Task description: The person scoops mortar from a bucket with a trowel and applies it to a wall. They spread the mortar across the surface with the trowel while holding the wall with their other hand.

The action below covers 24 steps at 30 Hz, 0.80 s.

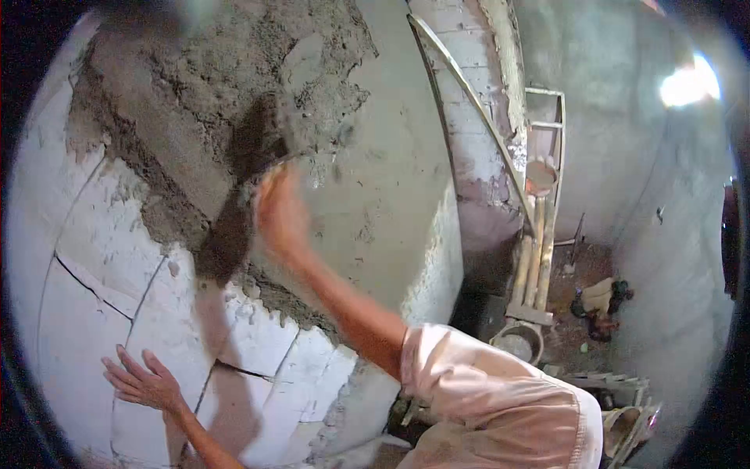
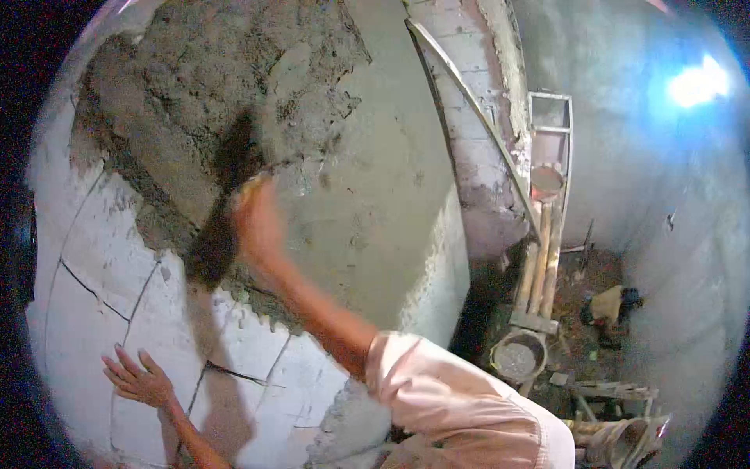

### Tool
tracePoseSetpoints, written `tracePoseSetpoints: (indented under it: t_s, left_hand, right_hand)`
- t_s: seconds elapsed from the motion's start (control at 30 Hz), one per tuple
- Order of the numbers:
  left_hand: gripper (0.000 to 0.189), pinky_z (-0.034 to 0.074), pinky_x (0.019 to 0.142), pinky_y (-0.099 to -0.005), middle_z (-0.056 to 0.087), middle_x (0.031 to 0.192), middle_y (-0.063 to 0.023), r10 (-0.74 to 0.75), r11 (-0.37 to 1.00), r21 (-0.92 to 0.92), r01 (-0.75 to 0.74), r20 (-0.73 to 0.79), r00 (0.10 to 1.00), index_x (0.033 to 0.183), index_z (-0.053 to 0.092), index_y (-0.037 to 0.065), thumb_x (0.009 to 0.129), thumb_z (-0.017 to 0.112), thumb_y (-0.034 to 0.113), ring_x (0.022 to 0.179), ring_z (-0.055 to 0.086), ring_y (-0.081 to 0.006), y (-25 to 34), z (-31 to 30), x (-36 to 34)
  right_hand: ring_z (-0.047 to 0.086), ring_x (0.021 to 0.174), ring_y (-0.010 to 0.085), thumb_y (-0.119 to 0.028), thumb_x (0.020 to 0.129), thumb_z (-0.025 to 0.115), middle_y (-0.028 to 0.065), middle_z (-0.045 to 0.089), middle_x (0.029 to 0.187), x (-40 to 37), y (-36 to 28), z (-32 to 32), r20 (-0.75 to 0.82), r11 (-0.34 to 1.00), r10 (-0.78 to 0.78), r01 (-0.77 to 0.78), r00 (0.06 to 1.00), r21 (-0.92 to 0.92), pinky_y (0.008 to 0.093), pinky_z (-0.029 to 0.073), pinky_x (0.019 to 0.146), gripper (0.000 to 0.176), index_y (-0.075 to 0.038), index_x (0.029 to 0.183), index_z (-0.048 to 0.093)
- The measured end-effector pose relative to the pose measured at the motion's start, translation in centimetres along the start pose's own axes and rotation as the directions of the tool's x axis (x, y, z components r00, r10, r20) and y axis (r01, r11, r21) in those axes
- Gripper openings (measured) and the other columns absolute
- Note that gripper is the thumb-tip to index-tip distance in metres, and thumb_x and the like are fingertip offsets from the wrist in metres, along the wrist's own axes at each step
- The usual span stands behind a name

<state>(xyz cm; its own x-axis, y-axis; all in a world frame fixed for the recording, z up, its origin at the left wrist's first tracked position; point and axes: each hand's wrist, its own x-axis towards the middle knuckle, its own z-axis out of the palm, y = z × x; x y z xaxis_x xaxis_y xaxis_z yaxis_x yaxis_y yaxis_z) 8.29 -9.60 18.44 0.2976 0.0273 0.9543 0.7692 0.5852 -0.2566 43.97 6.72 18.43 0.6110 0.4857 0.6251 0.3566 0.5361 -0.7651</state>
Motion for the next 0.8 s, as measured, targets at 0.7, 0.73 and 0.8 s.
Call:
tracePoseSetpoints:
  t_s: [0.7, 0.73, 0.8]
  left_hand:
    - [0.059, 0.017, 0.104, -0.0714, 0.03, 0.155, -0.0083, -0.323, 0.926, -0.178, 0.334, 0.091, 0.942, 0.145, 0.042, 0.024, 0.095, 0.046, 0.056, 0.142, 0.024, -0.0378, 14.8, 2.0, 5.8]
    - [0.059, 0.017, 0.104, -0.0714, 0.03, 0.155, -0.0083, -0.32, 0.93, -0.163, 0.329, 0.078, 0.944, 0.145, 0.042, 0.024, 0.095, 0.046, 0.056, 0.142, 0.024, -0.0378, 15.1, 2.4, 6.0]
    - [0.059, 0.017, 0.104, -0.0717, 0.029, 0.156, -0.0071, -0.348, 0.934, -0.061, 0.351, 0.065, 0.935, 0.145, 0.042, 0.025, 0.096, 0.044, 0.057, 0.143, 0.023, -0.0384, 15.5, 2.7, 6.2]
  right_hand:
    - [0.065, 0.076, 0.0335, -0.037, 0.094, 0.059, 0.0132, 0.06, 0.091, 2.0, 20.0, -22.3, 0.749, 0.957, -0.094, 0.267, 0.656, -0.114, 0.0443, 0.052, 0.062, 0.034, -0.009, 0.113, 0.051]
    - [0.065, 0.073, 0.0325, -0.036, 0.094, 0.058, 0.0118, 0.059, 0.091, 4.5, 20.3, -20.7, 0.699, 0.906, -0.199, 0.4, 0.687, -0.136, 0.0437, 0.052, 0.059, 0.031, -0.01, 0.111, 0.053]
    - [0.065, 0.07, 0.0314, -0.034, 0.094, 0.058, 0.0104, 0.057, 0.091, 7.9, 21.1, -17.8, 0.639, 0.836, -0.321, 0.526, 0.7, -0.156, 0.0432, 0.052, 0.057, 0.028, -0.011, 0.109, 0.054]
